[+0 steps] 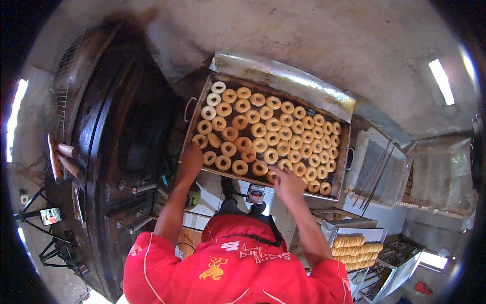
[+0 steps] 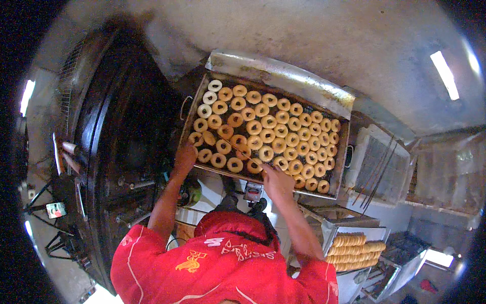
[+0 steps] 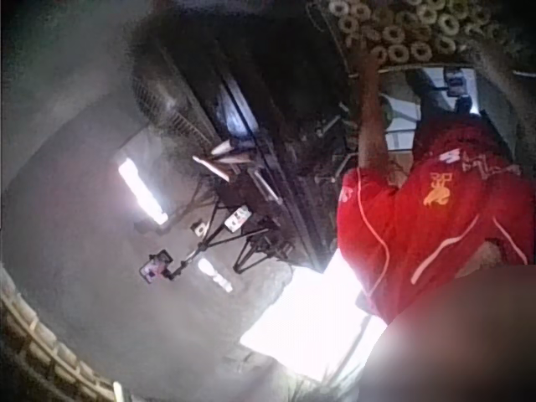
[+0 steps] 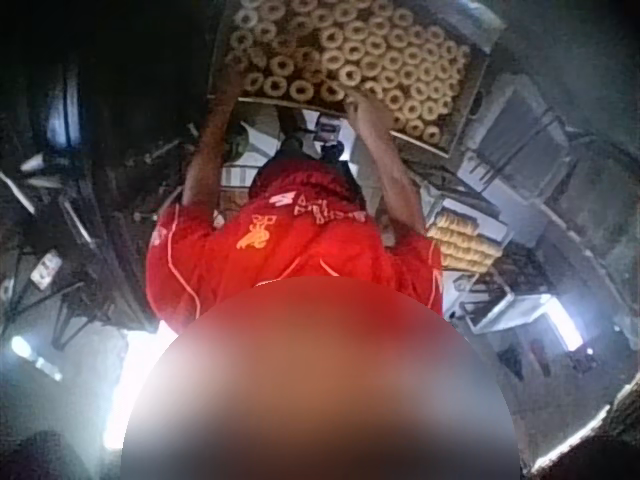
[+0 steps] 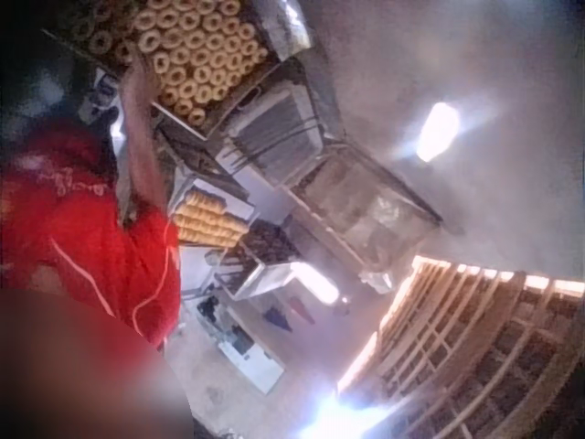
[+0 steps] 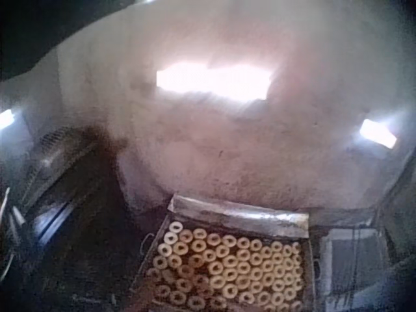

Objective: The person transfers uncooked doughnut rings from a wooden board onto a metal tray, then uses a long metal skewer to thread the rings and place them into a fryer. The person repeats this process, loading multiple skewers with doughnuts and arranging them in the fryer.

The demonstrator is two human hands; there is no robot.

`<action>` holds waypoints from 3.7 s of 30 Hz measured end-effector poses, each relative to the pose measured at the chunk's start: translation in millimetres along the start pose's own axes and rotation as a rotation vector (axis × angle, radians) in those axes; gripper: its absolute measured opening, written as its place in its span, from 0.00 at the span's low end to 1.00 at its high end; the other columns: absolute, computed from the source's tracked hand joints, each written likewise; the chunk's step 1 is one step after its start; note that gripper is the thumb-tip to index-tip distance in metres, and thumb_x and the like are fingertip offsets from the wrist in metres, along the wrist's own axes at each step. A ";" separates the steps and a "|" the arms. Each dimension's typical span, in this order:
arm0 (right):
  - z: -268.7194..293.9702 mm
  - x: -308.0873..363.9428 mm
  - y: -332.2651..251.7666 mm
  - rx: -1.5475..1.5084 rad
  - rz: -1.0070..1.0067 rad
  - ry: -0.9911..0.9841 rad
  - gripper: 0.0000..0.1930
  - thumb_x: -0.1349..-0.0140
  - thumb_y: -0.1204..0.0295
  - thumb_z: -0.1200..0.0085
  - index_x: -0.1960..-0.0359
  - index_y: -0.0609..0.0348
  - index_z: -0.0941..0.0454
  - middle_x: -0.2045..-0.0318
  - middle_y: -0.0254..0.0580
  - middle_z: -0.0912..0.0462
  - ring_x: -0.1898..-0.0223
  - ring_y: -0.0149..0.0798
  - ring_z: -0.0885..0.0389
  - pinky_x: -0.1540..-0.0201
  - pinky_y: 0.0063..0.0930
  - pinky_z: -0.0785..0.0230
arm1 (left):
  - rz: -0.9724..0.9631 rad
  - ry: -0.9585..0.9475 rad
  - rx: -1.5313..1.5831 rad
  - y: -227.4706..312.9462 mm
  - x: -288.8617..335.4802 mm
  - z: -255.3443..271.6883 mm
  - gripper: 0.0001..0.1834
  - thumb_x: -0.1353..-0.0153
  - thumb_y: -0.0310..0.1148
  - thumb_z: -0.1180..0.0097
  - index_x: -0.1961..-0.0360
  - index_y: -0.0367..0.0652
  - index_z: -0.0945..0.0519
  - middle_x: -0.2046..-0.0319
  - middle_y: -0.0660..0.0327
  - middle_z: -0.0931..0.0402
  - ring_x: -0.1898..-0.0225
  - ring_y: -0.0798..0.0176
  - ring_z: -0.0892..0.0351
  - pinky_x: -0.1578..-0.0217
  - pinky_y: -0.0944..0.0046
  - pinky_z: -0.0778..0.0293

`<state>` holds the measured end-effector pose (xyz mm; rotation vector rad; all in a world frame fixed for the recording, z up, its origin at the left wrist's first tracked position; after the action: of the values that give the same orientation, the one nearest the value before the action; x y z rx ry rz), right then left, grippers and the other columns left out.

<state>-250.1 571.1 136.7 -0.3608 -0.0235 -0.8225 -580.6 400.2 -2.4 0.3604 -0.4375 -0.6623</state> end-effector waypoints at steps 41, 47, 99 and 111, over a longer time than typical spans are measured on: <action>-44.3 13.1 8.2 -0.024 0.210 -0.054 0.15 0.38 0.71 0.45 0.52 0.41 0.11 0.59 0.42 0.12 0.61 0.52 0.11 0.60 0.51 0.20 | -0.008 -0.232 -0.337 -11.0 9.8 -32.6 0.15 0.30 0.35 0.48 0.49 0.36 0.20 0.51 0.37 0.17 0.46 0.32 0.17 0.48 0.39 0.21; -7.4 -34.2 12.6 -0.097 0.099 0.055 0.22 0.40 0.72 0.43 0.44 0.40 0.15 0.56 0.47 0.13 0.59 0.52 0.11 0.62 0.50 0.19 | 0.015 0.074 -0.131 -19.4 -6.4 33.3 0.14 0.30 0.35 0.47 0.50 0.38 0.21 0.52 0.39 0.17 0.47 0.33 0.17 0.47 0.40 0.21; -32.4 -18.7 -58.1 -0.042 0.207 -0.044 0.18 0.38 0.71 0.44 0.47 0.43 0.13 0.57 0.47 0.12 0.58 0.49 0.11 0.58 0.46 0.17 | -0.052 0.018 -0.250 -58.1 1.6 25.7 0.15 0.31 0.30 0.45 0.48 0.33 0.23 0.57 0.38 0.17 0.53 0.31 0.15 0.50 0.39 0.18; -20.8 -6.7 -47.2 -0.039 0.192 0.023 0.19 0.39 0.73 0.43 0.47 0.40 0.13 0.55 0.43 0.12 0.62 0.48 0.10 0.65 0.47 0.18 | -0.081 0.233 -0.165 -36.0 46.3 50.7 0.13 0.30 0.32 0.47 0.49 0.37 0.24 0.54 0.39 0.18 0.50 0.31 0.16 0.50 0.35 0.20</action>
<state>-291.1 539.7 130.5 -0.3839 0.0480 -0.6380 -591.4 334.3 37.0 0.2959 -0.1458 -0.7210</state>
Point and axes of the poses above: each hand's wrist, its own x-axis away from the middle knuckle, its own z-axis out of the back of the hand, y = z × x, the point moved 8 cm from there along -x, towards the middle knuckle
